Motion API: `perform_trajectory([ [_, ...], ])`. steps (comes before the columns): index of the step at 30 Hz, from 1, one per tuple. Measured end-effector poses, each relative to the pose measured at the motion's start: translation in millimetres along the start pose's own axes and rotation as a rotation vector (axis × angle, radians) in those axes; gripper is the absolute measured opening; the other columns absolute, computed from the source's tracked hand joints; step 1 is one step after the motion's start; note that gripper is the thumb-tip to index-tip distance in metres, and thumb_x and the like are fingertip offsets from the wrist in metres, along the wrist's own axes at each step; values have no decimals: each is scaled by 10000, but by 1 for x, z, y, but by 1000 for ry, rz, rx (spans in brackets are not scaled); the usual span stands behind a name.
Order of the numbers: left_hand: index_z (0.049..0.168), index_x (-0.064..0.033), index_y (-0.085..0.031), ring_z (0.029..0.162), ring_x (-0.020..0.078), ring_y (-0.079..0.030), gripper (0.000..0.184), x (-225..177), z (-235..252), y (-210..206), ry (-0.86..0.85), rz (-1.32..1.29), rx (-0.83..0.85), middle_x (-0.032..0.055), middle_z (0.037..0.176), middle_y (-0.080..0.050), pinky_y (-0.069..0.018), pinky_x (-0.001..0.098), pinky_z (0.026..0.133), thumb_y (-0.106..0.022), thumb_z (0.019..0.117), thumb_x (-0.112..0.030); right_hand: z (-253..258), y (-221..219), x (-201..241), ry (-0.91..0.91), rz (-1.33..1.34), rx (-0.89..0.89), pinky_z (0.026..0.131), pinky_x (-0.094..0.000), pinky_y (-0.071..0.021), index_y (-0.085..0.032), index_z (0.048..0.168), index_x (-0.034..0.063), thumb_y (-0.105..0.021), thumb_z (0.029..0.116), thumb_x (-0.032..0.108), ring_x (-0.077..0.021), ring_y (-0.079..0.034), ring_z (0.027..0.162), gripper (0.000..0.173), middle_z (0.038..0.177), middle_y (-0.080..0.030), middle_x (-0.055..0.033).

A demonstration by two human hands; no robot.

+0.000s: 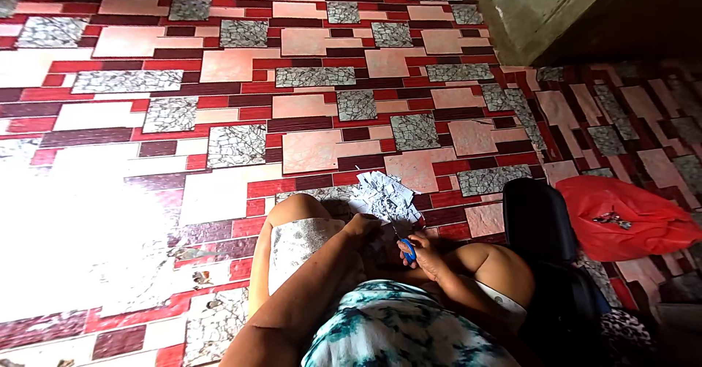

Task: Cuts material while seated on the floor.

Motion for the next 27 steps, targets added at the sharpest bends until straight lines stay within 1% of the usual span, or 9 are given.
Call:
perform_trajectory([
  [12,1117,15,-592,601,90,-628,144,1,4,-1,-13,63,33,47,775,-667,-536,227,577,-556,1057,-111,1,-1,1,2,-7,-1,463,-183,-437,-620,1123,-12,-649,1003,137,-63,-580,547,194,745,-663,-39],
  [14,1117,18,-597,604,89,-629,147,1,4,-2,-16,62,35,47,780,-667,-539,225,582,-563,1055,-111,1,-1,2,36,-25,-18,474,-179,-440,-626,1110,-20,-665,983,109,-50,-573,548,184,746,-661,-31],
  [16,1115,16,-598,607,86,-627,146,0,3,-2,-18,59,36,44,783,-666,-538,223,584,-570,1052,-112,0,-1,3,67,-51,-30,499,-181,-462,-633,1100,-32,-680,962,70,-45,-576,567,178,765,-661,-28],
  [18,1111,11,-594,607,86,-628,138,0,3,-2,-19,55,36,43,781,-664,-538,223,583,-574,1050,-111,0,-1,3,69,-51,-36,501,-181,-467,-634,1097,-37,-686,955,53,-43,-579,566,176,764,-665,-30],
  [20,1121,12,-590,609,90,-632,141,-1,3,-2,-17,53,33,45,783,-667,-539,226,582,-569,1052,-108,0,-1,3,30,-16,-42,481,-184,-455,-624,1101,-26,-672,973,75,-54,-579,551,170,744,-659,-35],
  [21,1135,14,-585,612,91,-632,148,-1,2,-3,-13,52,28,49,788,-667,-539,228,585,-561,1056,-108,0,0,2,-1,0,-38,474,-189,-453,-613,1116,-17,-658,992,107,-65,-581,546,181,738,-655,-38],
  [23,1160,17,-571,616,89,-633,158,-2,1,-3,-5,52,12,51,791,-670,-540,227,594,-547,1061,-103,1,0,1,-27,21,-10,474,-201,-462,-602,1143,-13,-627,1015,146,-85,-591,554,205,743,-656,-42],
  [27,1160,15,-567,621,85,-631,155,-2,0,-4,-1,51,14,51,801,-671,-539,224,606,-546,1061,-102,1,-2,0,-17,3,25,479,-193,-461,-605,1128,-3,-629,1012,148,-75,-595,563,191,759,-667,-38],
])
Point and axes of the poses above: each hand's wrist, its own z-axis towards the middle knuckle, its own y-axis out of the back of the hand, x = y × z, the point moved 3 cm from there along z, towards the middle knuckle
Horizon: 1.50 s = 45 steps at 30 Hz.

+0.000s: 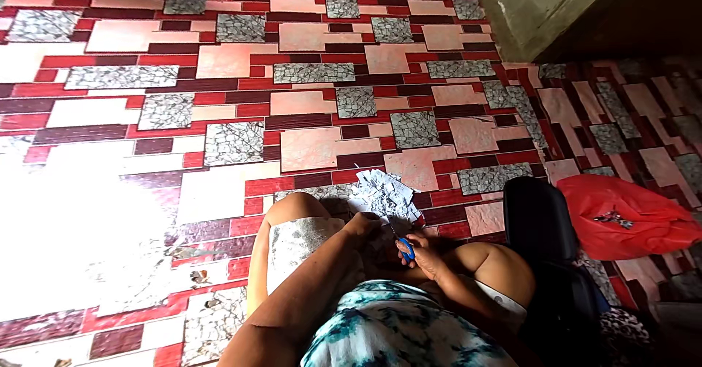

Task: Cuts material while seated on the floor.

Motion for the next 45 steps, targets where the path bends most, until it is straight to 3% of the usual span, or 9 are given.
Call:
perform_trajectory([
  [7,1143,14,-586,629,87,-630,160,0,1,0,-10,27,17,47,798,-664,-538,225,605,-557,1060,-119,0,0,1,27,-42,-24,472,-184,-435,-623,1123,-11,-659,992,128,-56,-576,557,194,754,-662,-35],
  [11,1132,15,-595,634,91,-635,161,0,1,0,-7,12,19,48,802,-664,-545,230,608,-578,1051,-123,-2,0,4,78,-73,-53,513,-188,-469,-632,1119,-40,-683,952,51,-50,-582,579,197,763,-662,-26],
  [18,1128,10,-579,621,88,-636,141,1,3,1,-12,4,10,49,794,-671,-544,227,600,-558,1058,-110,-1,0,2,-42,9,-10,472,-194,-465,-606,1135,-2,-639,1012,156,-79,-599,553,203,745,-665,-38],
  [30,1085,0,-577,610,80,-629,124,2,4,0,-38,43,57,35,774,-667,-534,221,590,-545,1064,-118,-1,-1,2,43,-1,-8,466,-179,-440,-629,1106,-13,-650,988,103,-55,-579,547,167,739,-662,-27],
  [42,1109,5,-579,589,83,-623,129,3,3,-1,0,-31,35,41,760,-669,-521,216,555,-568,1051,-109,-2,-1,5,93,-63,-60,523,-186,-480,-620,1142,-41,-686,957,60,-48,-594,596,221,790,-668,-31],
  [45,1133,7,-567,588,78,-624,142,4,4,-1,9,-29,30,41,766,-677,-517,213,550,-552,1060,-113,-2,0,5,63,-48,-86,496,-182,-465,-617,1143,-38,-679,967,64,-49,-588,573,213,772,-664,-33],
])
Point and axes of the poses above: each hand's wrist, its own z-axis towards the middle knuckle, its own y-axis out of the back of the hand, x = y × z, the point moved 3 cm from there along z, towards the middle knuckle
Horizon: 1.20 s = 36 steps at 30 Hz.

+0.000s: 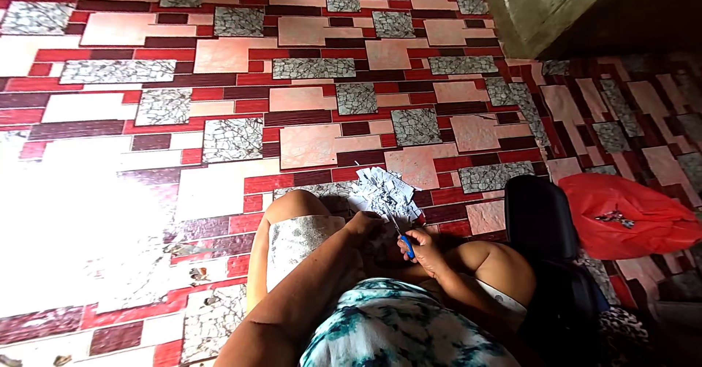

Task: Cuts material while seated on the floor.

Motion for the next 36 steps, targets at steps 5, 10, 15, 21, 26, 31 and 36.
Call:
perform_trajectory([
  [5,1110,7,-574,581,81,-624,132,0,0,0,-9,-26,-16,48,763,-681,-517,212,546,-554,1059,-113,1,-1,-5,-82,15,82,479,-189,-453,-608,1149,-9,-641,1012,151,-69,-596,565,214,753,-667,-37],
  [10,1087,5,-579,593,83,-632,122,0,2,0,-20,-10,-5,46,766,-682,-527,215,564,-563,1055,-112,2,-2,-4,-61,16,88,482,-188,-451,-612,1149,-10,-643,1007,145,-64,-596,576,213,767,-668,-37],
  [15,1076,2,-576,605,86,-633,131,1,3,-2,-25,12,15,43,768,-675,-536,222,586,-550,1064,-125,2,-3,-3,-54,8,84,483,-185,-448,-610,1152,-15,-639,1010,142,-60,-587,571,214,767,-663,-36],
  [21,1077,10,-602,584,78,-615,152,0,2,-3,-27,34,22,37,753,-664,-518,212,553,-555,1062,-134,2,-3,-3,-2,-15,66,518,-187,-476,-629,1106,-28,-682,967,87,-52,-587,584,188,768,-655,-26],
  [26,1062,20,-616,588,86,-617,150,2,2,-3,-41,102,-30,39,751,-656,-528,225,565,-599,1039,-128,0,-1,0,-41,-37,45,491,-177,-445,-622,1131,-21,-686,974,100,-40,-573,561,209,755,-659,-20],
  [31,1025,18,-623,552,91,-593,196,0,3,-1,-130,271,-205,40,716,-640,-527,246,561,-663,1011,-173,-17,49,22,102,68,-131,515,-199,-494,-592,1233,-49,-634,1001,110,-51,-610,601,285,814,-682,-20],
  [36,1348,-20,-607,1152,357,-641,367,-6,-6,-23,-293,987,-137,219,1299,-626,-497,536,1030,-582,1013,-169,-36,108,21,209,347,-373,522,-214,-508,-617,1148,-47,-535,1051,86,-98,-622,608,184,768,-667,-49],
])
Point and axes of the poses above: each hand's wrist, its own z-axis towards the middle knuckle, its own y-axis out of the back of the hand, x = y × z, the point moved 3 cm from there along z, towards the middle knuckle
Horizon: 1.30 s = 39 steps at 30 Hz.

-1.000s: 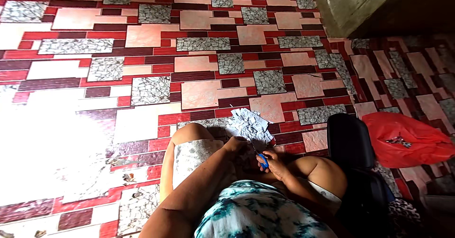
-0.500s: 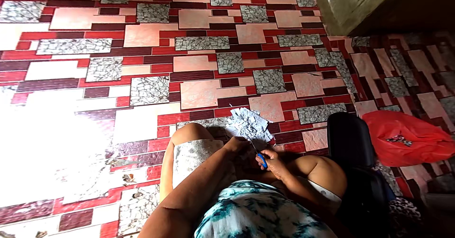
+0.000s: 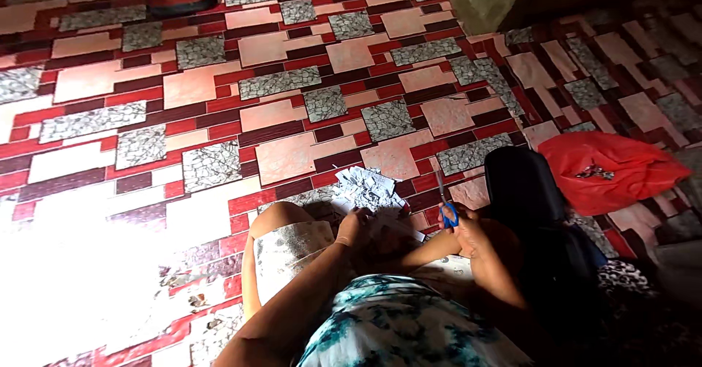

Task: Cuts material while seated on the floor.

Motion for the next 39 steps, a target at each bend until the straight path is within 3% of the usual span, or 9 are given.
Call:
perform_trajectory([
  [4,1250,-12,-689,1243,378,-583,372,-24,-10,-40,-259,153,74,257,1329,-593,-447,486,1105,-651,983,-268,5,1,-4,-51,134,-38,524,-218,-501,-610,1117,-31,-479,1084,120,-109,-613,604,203,754,-651,-60],
  [9,1271,-36,-692,1306,447,-522,305,-49,3,-52,-362,362,88,245,1364,-590,-425,575,1092,-561,1014,-134,11,-8,-11,-30,106,-49,489,-208,-493,-628,1092,-48,-568,1046,88,-108,-625,578,156,745,-673,-74],
  [14,1416,-42,-582,1374,483,-446,431,-65,33,-72,-246,603,200,268,1486,-486,-386,654,1077,-594,985,-57,9,-6,-11,-29,93,-18,487,-201,-495,-616,1085,-41,-565,1049,95,-102,-626,576,150,745,-672,-66],
  [19,1393,-40,-589,1394,455,-435,491,-67,42,-73,-164,570,235,241,1480,-504,-358,658,1100,-706,927,-137,9,-6,-15,-23,56,-1,503,-209,-514,-632,1119,-73,-598,1027,66,-105,-632,581,170,750,-677,-70],
  [21,1381,-27,-601,1403,455,-428,447,-65,44,-72,-180,575,251,246,1487,-501,-345,653,1117,-667,968,-185,9,-10,-14,-40,32,5,499,-200,-504,-629,1106,-67,-607,1025,73,-94,-628,579,163,750,-678,-67],
  [24,1377,15,-583,1395,457,-441,377,-66,40,-70,-241,615,239,251,1491,-497,-352,632,1122,-521,1013,-60,11,-10,-13,-44,13,4,497,-203,-499,-627,1101,-56,-609,1029,92,-97,-625,579,166,757,-678,-70],
  [29,1408,1,-564,1405,458,-427,467,-60,38,-70,-292,519,216,246,1503,-485,-344,637,1125,-625,990,-196,7,-8,-16,-5,-21,-1,507,-206,-514,-624,1124,-61,-605,1028,80,-101,-642,597,172,771,-688,-72],
  [33,1411,21,-549,1413,453,-426,434,-65,41,-80,-293,638,266,242,1527,-467,-341,632,1131,-562,979,-24,4,-11,-16,4,-89,-10,519,-203,-506,-624,1140,-56,-603,1029,82,-92,-631,607,178,791,-685,-68],
  [39,1425,25,-535,1405,484,-415,468,-64,42,-84,-302,603,232,268,1529,-445,-356,643,1118,-580,960,-3,1,-10,-18,30,-151,-24,534,-207,-504,-605,1205,-59,-588,1038,91,-91,-627,627,226,815,-681,-69],
])
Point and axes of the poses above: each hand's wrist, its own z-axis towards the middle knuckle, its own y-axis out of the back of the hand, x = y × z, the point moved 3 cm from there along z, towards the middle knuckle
